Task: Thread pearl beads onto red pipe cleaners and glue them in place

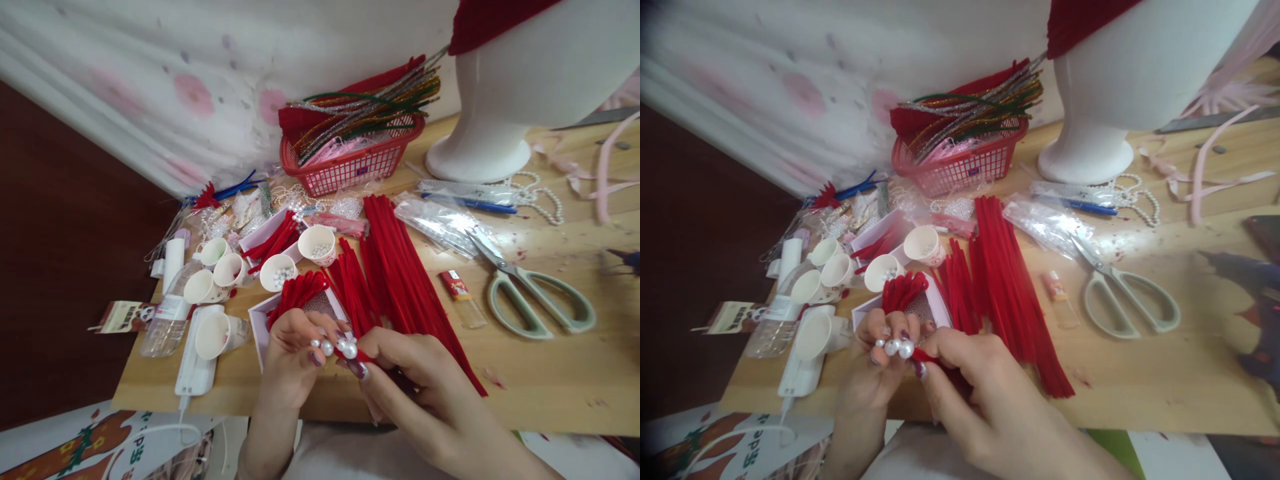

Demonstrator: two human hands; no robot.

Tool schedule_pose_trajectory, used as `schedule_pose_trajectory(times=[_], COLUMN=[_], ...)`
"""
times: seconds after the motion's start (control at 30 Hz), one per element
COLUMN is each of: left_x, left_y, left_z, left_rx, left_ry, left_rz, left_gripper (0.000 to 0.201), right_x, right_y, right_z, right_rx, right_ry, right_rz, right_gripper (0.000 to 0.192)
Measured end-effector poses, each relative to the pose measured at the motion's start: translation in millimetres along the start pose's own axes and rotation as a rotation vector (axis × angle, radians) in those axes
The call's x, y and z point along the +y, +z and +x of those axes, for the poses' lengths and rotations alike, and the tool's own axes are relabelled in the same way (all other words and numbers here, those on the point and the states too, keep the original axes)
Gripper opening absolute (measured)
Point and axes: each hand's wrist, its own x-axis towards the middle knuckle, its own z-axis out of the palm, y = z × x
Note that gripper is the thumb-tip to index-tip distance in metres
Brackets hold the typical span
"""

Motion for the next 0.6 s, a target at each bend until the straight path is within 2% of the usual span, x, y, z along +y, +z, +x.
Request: schedule_pose_trajectory(times=[0.17,0.43,0.6], left_x=[2.0,1.8,8.1], left_y=[-0.8,1.4,1.5], left_z=[0.5,-3.3,-6.8], left_rx=[0.006,0.08,0.091], left_ry=[0.048,0.19,0.258], left_rz=[0.085,0.256,0.4], left_gripper=[0.012,0.009,0.014], right_x=[0.9,2.1,3.9], right_y=[-0.6,-1.1,-2.0], right_z=[-0.4,-1.7,-2.5], right_rx=[0.007,0.018,0.016], right_ry=[0.009,0.005,0.022], right_rz=[-0.007,0.003,0.026], right_gripper=[0.027,0.028,0.027])
